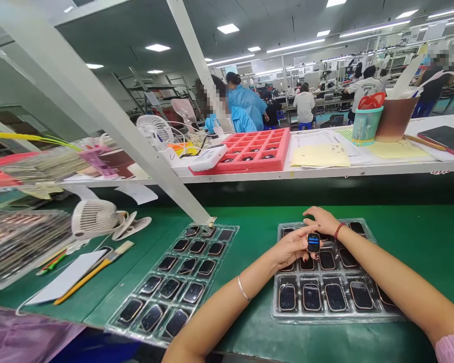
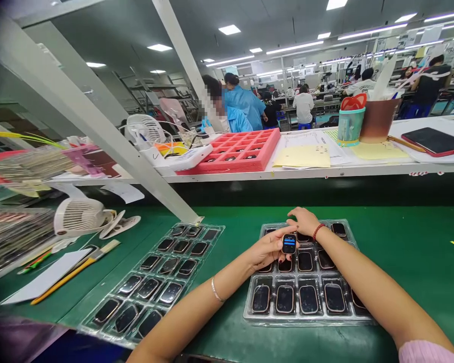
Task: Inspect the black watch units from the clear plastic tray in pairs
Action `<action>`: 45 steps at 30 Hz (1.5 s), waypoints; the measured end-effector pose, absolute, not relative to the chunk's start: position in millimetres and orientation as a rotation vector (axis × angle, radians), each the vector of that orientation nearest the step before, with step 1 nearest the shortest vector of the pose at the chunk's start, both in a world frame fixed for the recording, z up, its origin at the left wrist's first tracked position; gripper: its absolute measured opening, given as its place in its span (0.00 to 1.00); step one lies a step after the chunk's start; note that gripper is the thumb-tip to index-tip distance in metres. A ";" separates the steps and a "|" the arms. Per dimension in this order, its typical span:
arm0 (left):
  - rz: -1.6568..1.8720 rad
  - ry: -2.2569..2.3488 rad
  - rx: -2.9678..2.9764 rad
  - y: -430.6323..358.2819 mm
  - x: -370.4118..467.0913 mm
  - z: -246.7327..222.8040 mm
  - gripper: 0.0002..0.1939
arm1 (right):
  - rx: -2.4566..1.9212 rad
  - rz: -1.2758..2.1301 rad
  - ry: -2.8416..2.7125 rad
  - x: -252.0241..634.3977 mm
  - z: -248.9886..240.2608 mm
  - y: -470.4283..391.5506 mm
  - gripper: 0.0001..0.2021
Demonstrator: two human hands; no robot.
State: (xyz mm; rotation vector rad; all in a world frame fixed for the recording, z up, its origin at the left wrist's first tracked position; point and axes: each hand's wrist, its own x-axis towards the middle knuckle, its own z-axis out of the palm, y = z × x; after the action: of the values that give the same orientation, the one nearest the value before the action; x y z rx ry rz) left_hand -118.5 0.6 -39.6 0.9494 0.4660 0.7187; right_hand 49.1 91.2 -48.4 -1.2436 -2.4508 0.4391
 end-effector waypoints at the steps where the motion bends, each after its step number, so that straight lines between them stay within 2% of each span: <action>1: 0.726 0.476 0.943 1.1 -118.5 -39.7 0.36 | -1.247 0.444 -2.477 49.2 -49.0 90.2 0.14; 11: 0.745 0.495 1.013 2.3 -120.0 -40.6 0.33 | -1.279 0.434 -2.631 46.6 -43.4 83.7 0.15; 45: 0.749 0.523 1.028 -0.5 -117.3 -39.4 0.28 | -1.339 0.420 -2.644 44.6 -37.3 79.3 0.15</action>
State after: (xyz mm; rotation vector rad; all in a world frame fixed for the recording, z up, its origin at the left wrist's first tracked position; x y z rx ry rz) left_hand -117.3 -0.5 -39.4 1.0283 0.5228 0.7494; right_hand 44.6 79.3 -37.3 -1.3389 -2.6437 0.4203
